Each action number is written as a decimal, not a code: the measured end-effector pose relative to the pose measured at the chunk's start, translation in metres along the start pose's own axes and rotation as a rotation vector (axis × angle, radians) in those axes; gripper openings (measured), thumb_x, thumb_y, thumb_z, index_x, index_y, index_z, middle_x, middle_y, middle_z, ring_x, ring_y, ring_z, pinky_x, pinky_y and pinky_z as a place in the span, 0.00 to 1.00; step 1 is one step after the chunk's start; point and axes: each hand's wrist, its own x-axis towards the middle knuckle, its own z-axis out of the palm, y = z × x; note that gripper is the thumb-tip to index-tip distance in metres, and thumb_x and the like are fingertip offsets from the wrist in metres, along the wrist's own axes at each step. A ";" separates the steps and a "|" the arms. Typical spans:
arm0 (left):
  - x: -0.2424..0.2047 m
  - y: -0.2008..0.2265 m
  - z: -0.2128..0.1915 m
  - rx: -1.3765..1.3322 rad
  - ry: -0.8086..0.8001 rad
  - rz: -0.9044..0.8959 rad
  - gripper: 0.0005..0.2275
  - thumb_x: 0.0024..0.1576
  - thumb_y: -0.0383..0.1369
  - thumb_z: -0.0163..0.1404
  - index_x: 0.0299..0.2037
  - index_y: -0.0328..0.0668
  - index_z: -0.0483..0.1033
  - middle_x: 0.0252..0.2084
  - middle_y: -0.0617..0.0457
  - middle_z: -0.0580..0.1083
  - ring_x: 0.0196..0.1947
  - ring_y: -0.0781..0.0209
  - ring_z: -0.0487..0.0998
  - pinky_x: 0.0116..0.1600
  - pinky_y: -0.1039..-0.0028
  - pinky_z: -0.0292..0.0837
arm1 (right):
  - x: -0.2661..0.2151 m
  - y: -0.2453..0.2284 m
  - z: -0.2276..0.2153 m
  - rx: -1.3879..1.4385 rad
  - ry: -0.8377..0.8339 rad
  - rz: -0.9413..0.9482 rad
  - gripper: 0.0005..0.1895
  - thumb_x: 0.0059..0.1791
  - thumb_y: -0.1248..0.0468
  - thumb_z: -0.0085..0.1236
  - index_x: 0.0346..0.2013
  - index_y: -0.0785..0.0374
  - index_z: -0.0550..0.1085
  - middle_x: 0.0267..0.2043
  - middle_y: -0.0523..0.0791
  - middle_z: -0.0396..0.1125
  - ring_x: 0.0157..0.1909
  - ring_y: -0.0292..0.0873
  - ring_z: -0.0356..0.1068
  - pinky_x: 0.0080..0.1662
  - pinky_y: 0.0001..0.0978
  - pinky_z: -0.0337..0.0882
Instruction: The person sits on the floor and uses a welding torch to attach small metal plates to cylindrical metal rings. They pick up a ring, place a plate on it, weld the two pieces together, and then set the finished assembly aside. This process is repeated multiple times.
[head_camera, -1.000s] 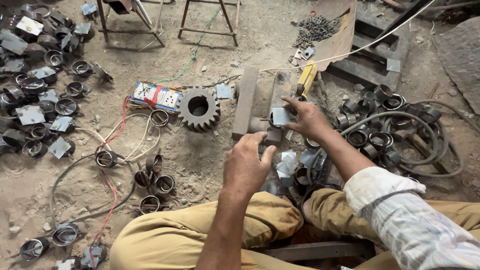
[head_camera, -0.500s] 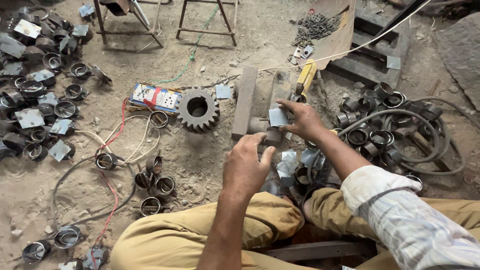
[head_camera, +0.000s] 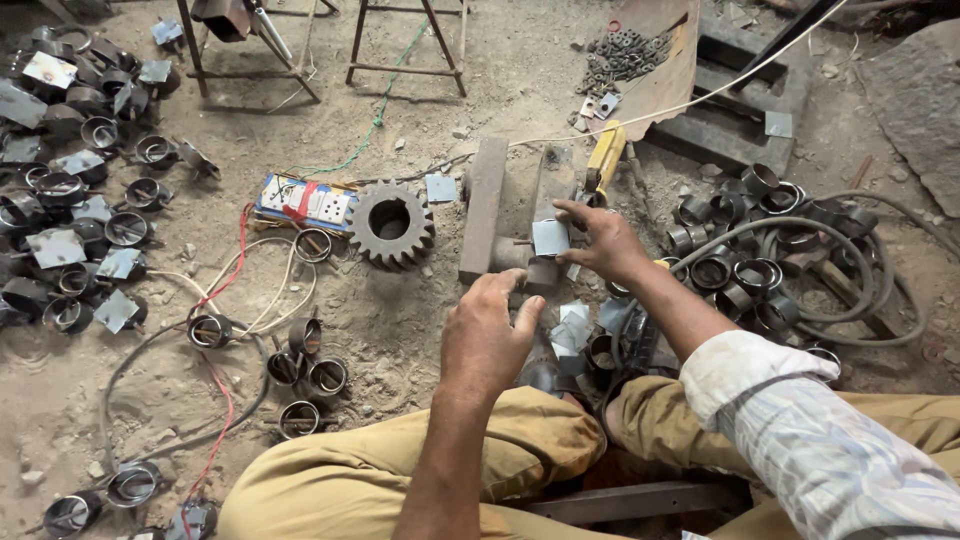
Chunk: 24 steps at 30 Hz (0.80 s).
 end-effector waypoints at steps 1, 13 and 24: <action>0.000 0.000 0.000 0.003 0.003 0.006 0.19 0.56 0.42 0.55 0.56 0.47 0.76 0.56 0.48 0.75 0.53 0.46 0.77 0.58 0.56 0.70 | 0.000 0.000 0.000 0.006 0.002 0.007 0.47 0.35 0.63 0.77 0.67 0.51 0.66 0.55 0.46 0.74 0.56 0.46 0.74 0.58 0.38 0.72; 0.001 0.004 -0.001 0.032 -0.074 -0.063 0.19 0.57 0.41 0.54 0.58 0.48 0.74 0.55 0.49 0.75 0.53 0.51 0.78 0.60 0.58 0.70 | -0.002 -0.003 -0.001 0.010 0.014 0.017 0.46 0.35 0.62 0.77 0.66 0.52 0.66 0.56 0.47 0.74 0.57 0.46 0.74 0.58 0.38 0.72; 0.001 0.003 -0.001 0.016 -0.052 -0.040 0.19 0.57 0.41 0.54 0.57 0.47 0.75 0.55 0.49 0.75 0.53 0.49 0.78 0.59 0.57 0.71 | -0.004 0.001 0.003 0.002 0.041 0.006 0.46 0.35 0.60 0.77 0.66 0.50 0.67 0.55 0.46 0.74 0.55 0.46 0.75 0.57 0.38 0.73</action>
